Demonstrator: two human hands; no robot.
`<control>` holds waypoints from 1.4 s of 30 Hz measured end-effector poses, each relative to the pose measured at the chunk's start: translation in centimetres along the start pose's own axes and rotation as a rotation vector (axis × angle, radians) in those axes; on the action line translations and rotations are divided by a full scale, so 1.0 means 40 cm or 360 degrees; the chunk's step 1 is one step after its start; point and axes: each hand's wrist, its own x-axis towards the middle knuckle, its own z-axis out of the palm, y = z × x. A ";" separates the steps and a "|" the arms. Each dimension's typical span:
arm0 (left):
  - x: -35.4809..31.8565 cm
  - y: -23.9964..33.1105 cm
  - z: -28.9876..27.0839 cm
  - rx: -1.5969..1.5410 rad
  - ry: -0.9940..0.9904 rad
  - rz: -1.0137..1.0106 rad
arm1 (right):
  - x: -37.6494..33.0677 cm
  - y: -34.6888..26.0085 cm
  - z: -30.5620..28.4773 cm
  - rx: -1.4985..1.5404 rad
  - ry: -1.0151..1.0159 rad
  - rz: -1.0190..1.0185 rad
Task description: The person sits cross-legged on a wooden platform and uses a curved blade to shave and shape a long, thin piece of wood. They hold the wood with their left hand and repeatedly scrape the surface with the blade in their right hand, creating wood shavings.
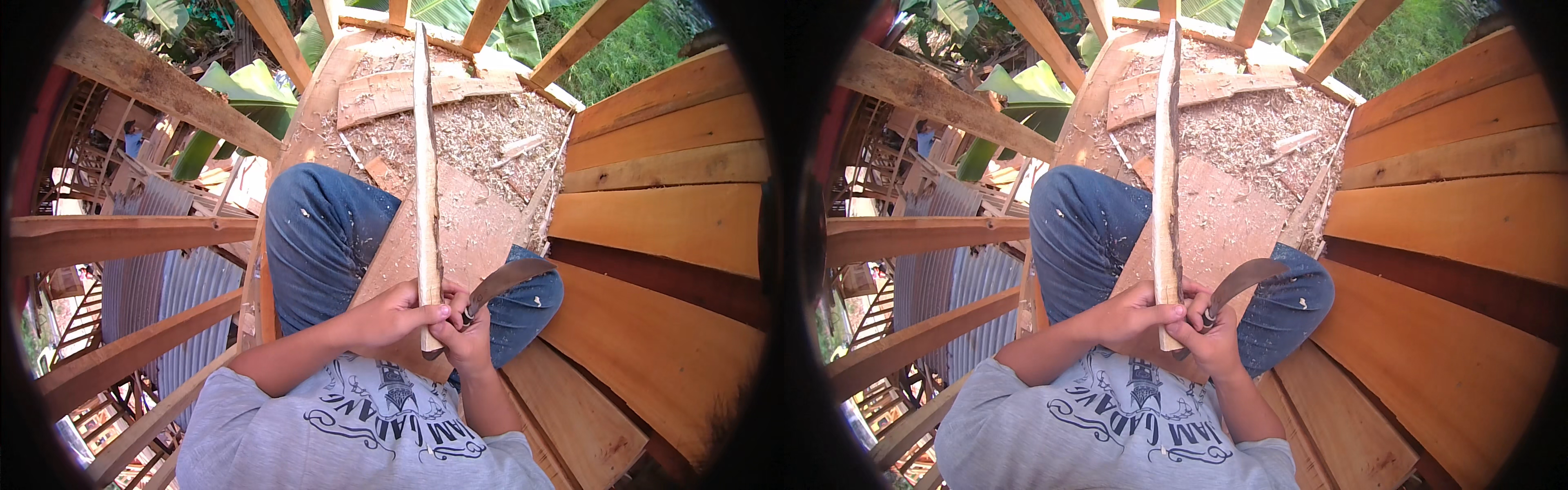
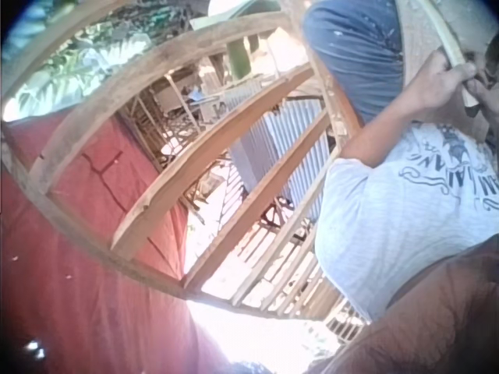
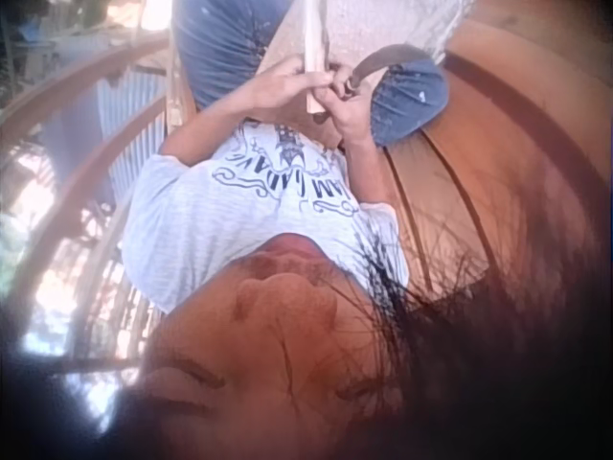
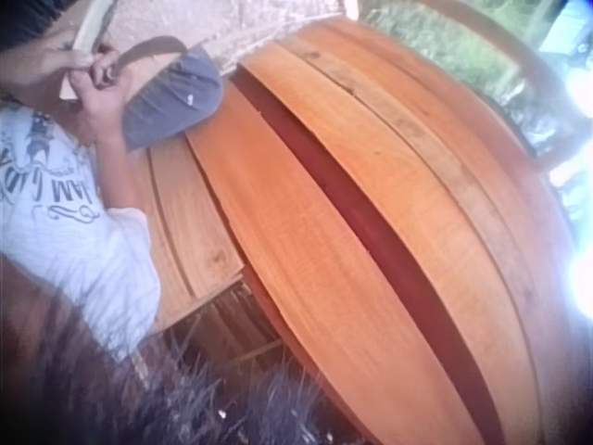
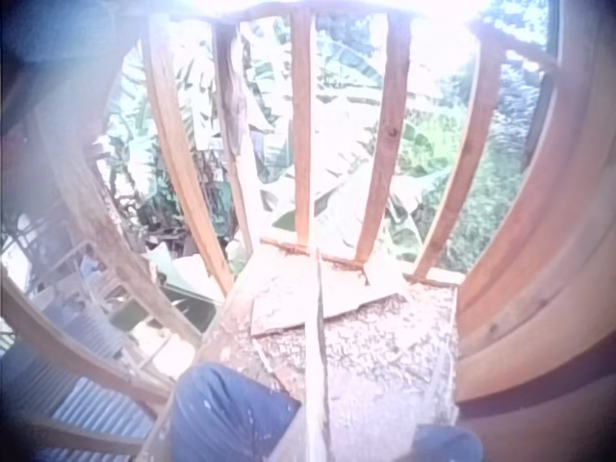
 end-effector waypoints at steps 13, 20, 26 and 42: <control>-0.032 0.066 -0.004 0.0733 0.0803 0.0331 | -0.030 -0.019 -0.077 -0.0370 0.0126 0.0046; -0.034 0.084 0.025 0.0804 0.0729 0.0238 | 0.003 -0.050 -0.051 -0.1076 0.0153 -0.0354; -0.043 0.071 0.019 0.0873 0.0725 0.0445 | 0.016 -0.065 -0.015 -0.1235 0.0132 -0.0431; 0.020 0.034 0.063 -0.0273 0.0326 0.0460 | -0.018 -0.020 -0.020 -0.0159 0.0125 -0.0022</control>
